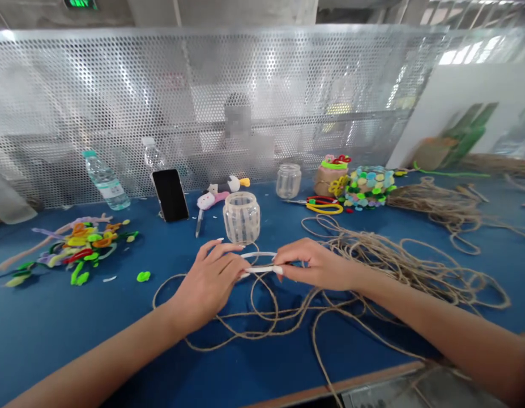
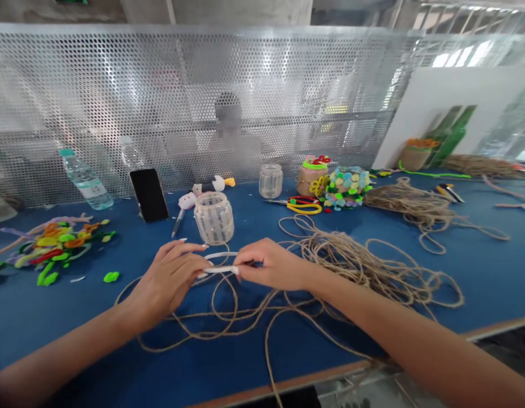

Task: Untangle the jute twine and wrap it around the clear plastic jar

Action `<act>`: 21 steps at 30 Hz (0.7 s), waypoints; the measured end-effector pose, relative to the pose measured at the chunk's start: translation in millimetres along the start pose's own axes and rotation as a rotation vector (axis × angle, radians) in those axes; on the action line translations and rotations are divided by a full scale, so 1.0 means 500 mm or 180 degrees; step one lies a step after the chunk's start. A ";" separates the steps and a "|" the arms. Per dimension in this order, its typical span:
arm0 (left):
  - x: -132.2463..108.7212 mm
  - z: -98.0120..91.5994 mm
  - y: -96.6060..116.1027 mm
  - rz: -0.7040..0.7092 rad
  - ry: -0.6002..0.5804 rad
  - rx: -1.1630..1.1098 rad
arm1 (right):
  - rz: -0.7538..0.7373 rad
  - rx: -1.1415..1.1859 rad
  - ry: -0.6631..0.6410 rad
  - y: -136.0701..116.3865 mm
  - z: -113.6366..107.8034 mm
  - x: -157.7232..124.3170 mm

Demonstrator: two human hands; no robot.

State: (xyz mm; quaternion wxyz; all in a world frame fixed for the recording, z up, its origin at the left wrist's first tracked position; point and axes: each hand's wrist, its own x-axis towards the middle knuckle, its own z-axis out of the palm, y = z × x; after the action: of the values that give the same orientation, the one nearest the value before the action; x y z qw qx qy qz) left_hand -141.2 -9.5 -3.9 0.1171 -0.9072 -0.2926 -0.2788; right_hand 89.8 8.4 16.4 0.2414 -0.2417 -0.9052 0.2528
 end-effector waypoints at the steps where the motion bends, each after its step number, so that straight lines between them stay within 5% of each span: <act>1: -0.003 0.002 0.006 -0.0055 0.0007 0.0010 | -0.0039 0.0004 0.0001 -0.004 0.007 0.000; 7: -0.009 -0.005 0.019 0.0313 0.0255 0.0107 | -0.0431 -0.0285 0.0034 -0.024 0.033 -0.003; 11: -0.001 -0.020 -0.003 0.0097 0.0310 0.0131 | -0.0216 -0.0235 0.0069 -0.017 0.010 -0.005; 14: 0.003 -0.020 0.018 -0.0158 0.0320 -0.0306 | -0.0225 -0.0179 0.0091 -0.021 0.013 -0.005; 18: 0.002 -0.017 0.054 0.0026 0.0381 -0.0461 | -0.0481 -0.0289 0.0059 -0.033 0.035 -0.008; 21: 0.001 -0.020 0.037 0.0156 0.0500 -0.0308 | -0.0520 -0.0279 0.0138 -0.030 0.029 -0.010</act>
State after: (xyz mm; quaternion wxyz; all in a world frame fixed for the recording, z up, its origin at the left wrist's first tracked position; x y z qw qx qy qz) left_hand -134.2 -27.7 4.0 0.1024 -0.8940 -0.2464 -0.3599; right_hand 80.9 -10.4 12.6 0.2700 -0.1829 -0.9266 0.1872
